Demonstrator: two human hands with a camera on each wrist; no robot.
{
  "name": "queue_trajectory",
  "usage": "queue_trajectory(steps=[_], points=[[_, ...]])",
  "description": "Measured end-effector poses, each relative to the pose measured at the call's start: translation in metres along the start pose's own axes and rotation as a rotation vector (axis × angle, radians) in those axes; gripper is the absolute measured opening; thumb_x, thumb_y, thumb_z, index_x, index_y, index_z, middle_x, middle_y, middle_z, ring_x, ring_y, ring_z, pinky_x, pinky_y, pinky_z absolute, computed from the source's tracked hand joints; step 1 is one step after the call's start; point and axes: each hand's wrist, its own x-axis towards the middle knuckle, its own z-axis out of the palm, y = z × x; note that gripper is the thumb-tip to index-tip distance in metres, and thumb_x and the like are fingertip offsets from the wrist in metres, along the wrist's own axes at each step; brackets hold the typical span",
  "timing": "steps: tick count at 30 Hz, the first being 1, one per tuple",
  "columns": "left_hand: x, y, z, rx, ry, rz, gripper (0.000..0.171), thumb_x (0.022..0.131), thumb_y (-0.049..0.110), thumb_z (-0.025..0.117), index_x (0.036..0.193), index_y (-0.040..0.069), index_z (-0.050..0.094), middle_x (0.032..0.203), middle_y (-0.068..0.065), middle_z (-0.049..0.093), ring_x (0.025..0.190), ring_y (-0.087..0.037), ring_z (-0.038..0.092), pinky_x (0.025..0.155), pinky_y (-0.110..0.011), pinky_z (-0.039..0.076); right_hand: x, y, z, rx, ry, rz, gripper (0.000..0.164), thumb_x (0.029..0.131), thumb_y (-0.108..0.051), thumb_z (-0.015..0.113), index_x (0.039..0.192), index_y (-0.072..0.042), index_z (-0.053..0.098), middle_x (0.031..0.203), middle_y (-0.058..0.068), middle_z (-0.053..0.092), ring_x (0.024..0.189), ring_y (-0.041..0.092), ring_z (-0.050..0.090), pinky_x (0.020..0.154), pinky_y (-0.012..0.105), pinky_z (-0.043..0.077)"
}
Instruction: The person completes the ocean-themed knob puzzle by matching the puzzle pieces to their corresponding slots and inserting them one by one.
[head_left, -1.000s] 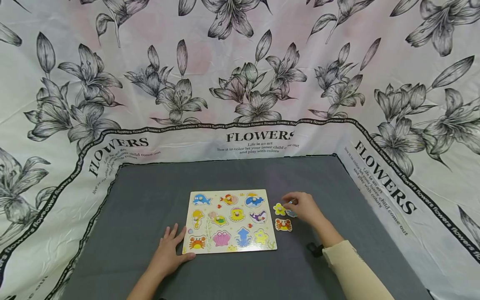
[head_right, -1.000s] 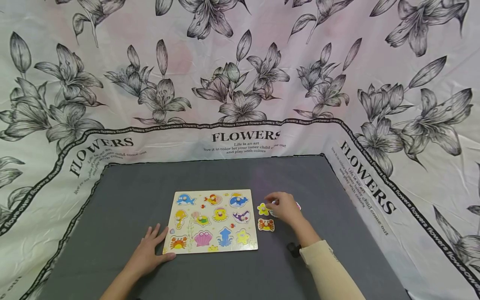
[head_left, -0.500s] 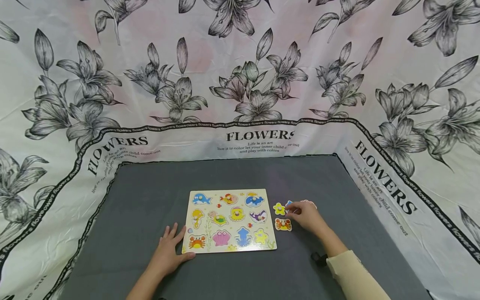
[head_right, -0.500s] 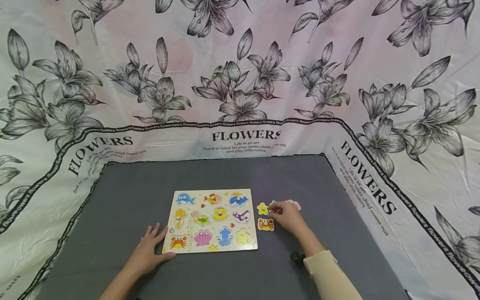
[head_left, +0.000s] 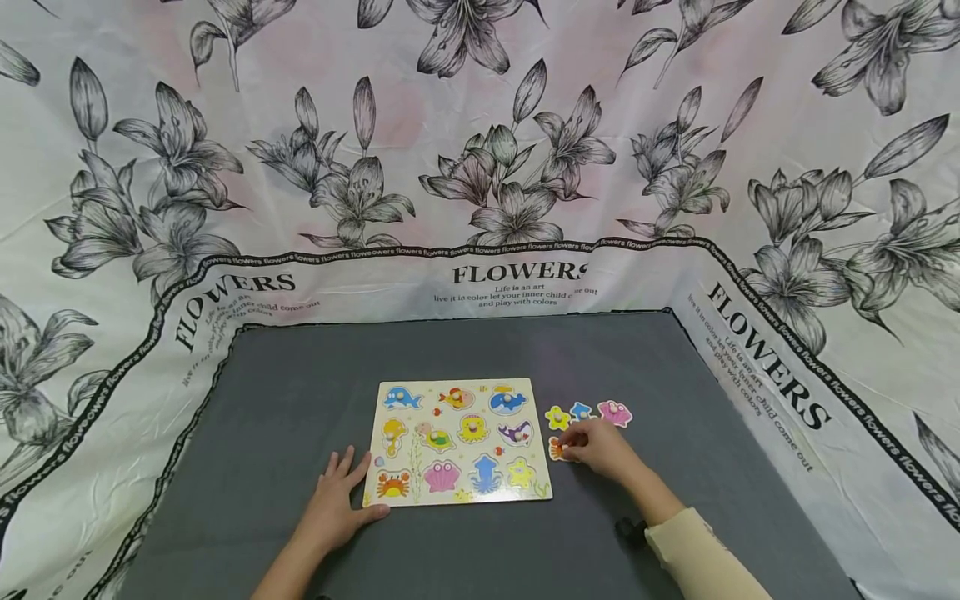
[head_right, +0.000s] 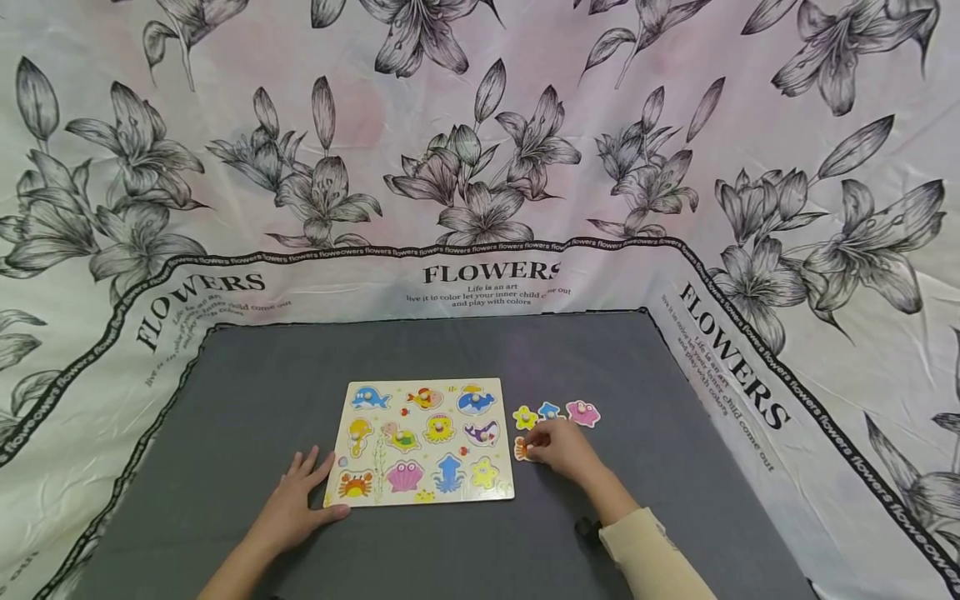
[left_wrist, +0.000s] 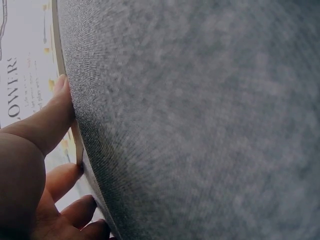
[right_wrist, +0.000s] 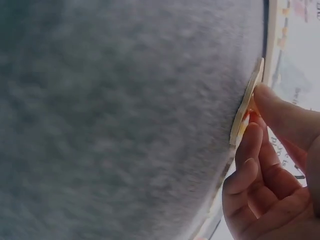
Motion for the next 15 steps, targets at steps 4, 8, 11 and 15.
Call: queue_trajectory(steps=[4,8,11,15], points=[[-0.001,0.001,-0.001,-0.005,0.004,0.002,0.104,0.074,0.052,0.085,0.155,0.007,0.040,0.163,-0.029,0.023,0.151,-0.053,0.010,0.117,-0.071,0.015,0.002,-0.008,-0.006,0.013,0.015,0.014,0.006,0.083,-0.007,0.081,0.088,-0.009,0.078,0.079,-0.003,0.071,0.066,0.007,0.056,0.058,0.022,0.048],[-0.001,0.001,-0.001,-0.007,0.006,0.010,0.104,0.074,0.052,0.085,0.155,0.006,0.040,0.163,-0.029,0.023,0.151,-0.053,0.010,0.117,-0.071,0.015,0.006,-0.022,-0.011,0.019,0.023,0.058,0.007,0.084,-0.010,0.082,0.090,-0.010,0.079,0.082,-0.002,0.072,0.067,0.008,0.058,0.059,0.022,0.050],[-0.001,0.001,-0.002,-0.010,0.004,0.015,0.104,0.074,0.052,0.085,0.155,0.006,0.040,0.163,-0.029,0.023,0.151,-0.053,0.010,0.117,-0.071,0.016,0.009,-0.036,-0.012,-0.002,0.026,0.051,0.006,0.084,-0.012,0.082,0.089,-0.012,0.079,0.083,-0.003,0.072,0.067,0.009,0.058,0.058,0.023,0.049],[-0.001,0.000,-0.003,-0.014,0.000,0.014,0.104,0.074,0.051,0.085,0.155,0.006,0.040,0.162,-0.029,0.023,0.151,-0.053,0.010,0.117,-0.071,0.016,0.015,-0.057,-0.008,-0.024,0.023,-0.006,0.004,0.084,-0.012,0.083,0.087,-0.012,0.080,0.081,-0.003,0.072,0.066,0.009,0.057,0.056,0.023,0.048]])
